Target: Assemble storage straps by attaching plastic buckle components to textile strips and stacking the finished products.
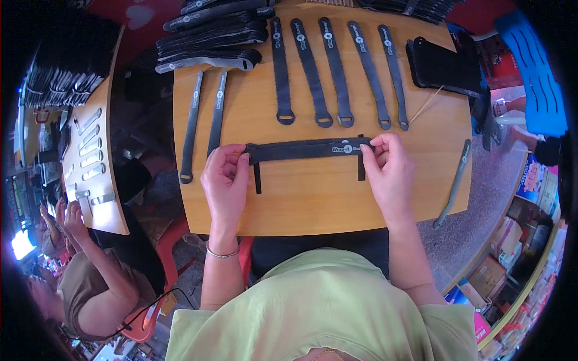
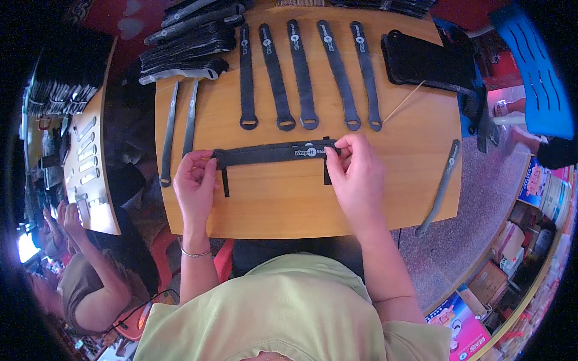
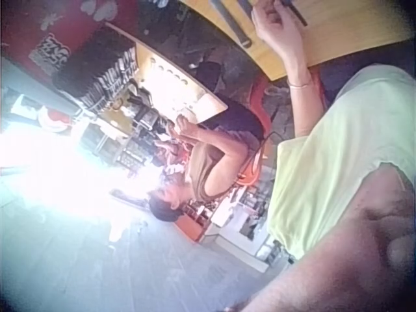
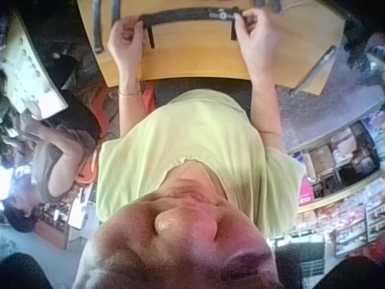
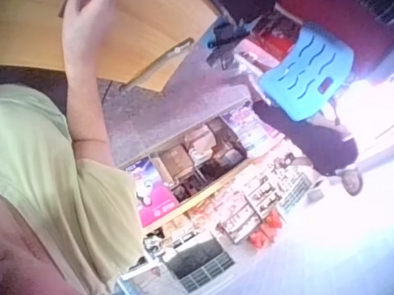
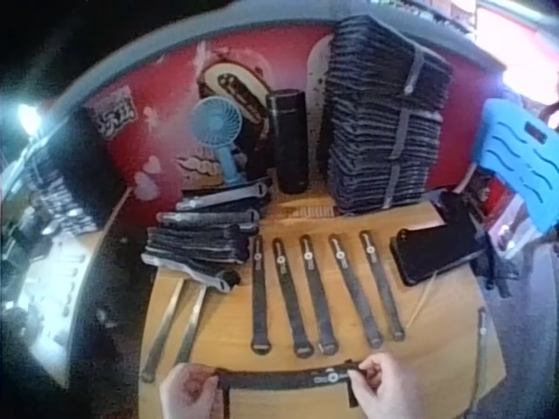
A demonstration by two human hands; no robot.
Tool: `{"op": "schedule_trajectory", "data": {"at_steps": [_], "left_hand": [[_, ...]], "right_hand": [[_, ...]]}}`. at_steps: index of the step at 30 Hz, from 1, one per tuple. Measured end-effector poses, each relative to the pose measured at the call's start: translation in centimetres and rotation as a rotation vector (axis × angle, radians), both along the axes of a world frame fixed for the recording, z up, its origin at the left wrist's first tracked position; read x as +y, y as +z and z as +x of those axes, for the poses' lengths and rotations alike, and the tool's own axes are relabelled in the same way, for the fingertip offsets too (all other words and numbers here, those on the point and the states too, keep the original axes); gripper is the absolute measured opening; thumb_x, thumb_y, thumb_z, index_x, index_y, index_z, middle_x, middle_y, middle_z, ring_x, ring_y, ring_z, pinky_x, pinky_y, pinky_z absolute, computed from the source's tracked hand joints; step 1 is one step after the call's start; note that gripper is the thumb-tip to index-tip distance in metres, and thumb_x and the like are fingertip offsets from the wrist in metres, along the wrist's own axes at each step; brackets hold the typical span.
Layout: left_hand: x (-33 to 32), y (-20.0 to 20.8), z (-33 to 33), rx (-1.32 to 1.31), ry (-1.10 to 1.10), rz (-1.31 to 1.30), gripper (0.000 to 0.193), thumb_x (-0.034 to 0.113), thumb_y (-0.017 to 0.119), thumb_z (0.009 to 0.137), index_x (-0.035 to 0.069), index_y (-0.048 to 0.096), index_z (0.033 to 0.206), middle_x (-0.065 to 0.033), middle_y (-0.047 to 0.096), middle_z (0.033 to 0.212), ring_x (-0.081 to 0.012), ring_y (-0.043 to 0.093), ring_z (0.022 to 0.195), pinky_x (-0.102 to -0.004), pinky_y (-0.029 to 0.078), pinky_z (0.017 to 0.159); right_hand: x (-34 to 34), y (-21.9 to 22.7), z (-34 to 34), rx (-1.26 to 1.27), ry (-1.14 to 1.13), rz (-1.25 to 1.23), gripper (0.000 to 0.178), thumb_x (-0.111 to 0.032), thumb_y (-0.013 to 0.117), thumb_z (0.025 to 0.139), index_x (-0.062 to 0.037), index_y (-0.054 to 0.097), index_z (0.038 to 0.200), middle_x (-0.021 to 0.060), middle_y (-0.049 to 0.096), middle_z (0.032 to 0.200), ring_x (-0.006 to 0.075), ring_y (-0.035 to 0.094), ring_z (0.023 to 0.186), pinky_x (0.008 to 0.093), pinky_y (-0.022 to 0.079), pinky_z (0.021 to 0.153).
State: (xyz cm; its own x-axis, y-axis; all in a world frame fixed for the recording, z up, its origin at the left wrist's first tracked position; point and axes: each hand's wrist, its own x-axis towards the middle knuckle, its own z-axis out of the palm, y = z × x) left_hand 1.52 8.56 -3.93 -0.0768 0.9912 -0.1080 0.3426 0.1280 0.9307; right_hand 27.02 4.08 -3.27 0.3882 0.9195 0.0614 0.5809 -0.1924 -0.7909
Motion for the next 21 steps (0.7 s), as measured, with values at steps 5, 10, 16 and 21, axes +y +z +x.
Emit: {"op": "schedule_trajectory", "data": {"at_steps": [5,10,16,21], "left_hand": [[-0.1,0.0,0.2,0.023,-0.004,0.032,0.008,-0.004,0.061,0.085,-0.003,0.06,0.093,-0.0029,0.053,0.076,-0.0042,0.052,0.054,-0.0174,0.039,0.045],[-0.3,0.3,0.4,0.07,0.016,0.085,0.015,-0.004,0.061,0.084,-0.002,0.056,0.098,-0.0026,0.049,0.079,-0.0047,0.053,0.054,-0.0182,0.038,0.044],[-1.7,0.7,0.1,-0.127,0.114,0.192,0.019,-0.004,0.062,0.084,0.0,0.054,0.101,-0.0001,0.048,0.079,-0.0025,0.046,0.054,-0.0163,0.033,0.045],[-3.4,1.3,0.7,-0.066,-0.074,0.255,0.025,-0.004,0.062,0.083,0.002,0.053,0.106,0.0013,0.049,0.078,-0.0016,0.045,0.058,-0.0152,0.034,0.048]], "right_hand": [[-0.1,0.4,0.0,-0.067,0.01,-0.011,0.02,-0.008,0.069,0.08,-0.0047,0.051,0.088,0.0042,0.051,0.067,0.0163,0.052,0.055,0.0306,0.043,0.05],[-0.4,0.8,1.0,0.043,0.013,-0.085,0.022,-0.009,0.07,0.081,-0.0043,0.052,0.093,0.0035,0.05,0.069,0.0138,0.05,0.055,0.0291,0.042,0.051],[-4.9,2.9,10.2,-0.203,-0.168,-0.057,0.028,-0.018,0.068,0.084,-0.0032,0.056,0.105,0.0109,0.062,0.092,0.0197,0.06,0.072,0.0317,0.048,0.065],[-9.7,2.0,16.0,-0.562,-0.245,-0.171,0.036,-0.018,0.069,0.081,-0.0028,0.054,0.11,0.0164,0.062,0.098,0.0316,0.062,0.088,0.039,0.048,0.076]]}}
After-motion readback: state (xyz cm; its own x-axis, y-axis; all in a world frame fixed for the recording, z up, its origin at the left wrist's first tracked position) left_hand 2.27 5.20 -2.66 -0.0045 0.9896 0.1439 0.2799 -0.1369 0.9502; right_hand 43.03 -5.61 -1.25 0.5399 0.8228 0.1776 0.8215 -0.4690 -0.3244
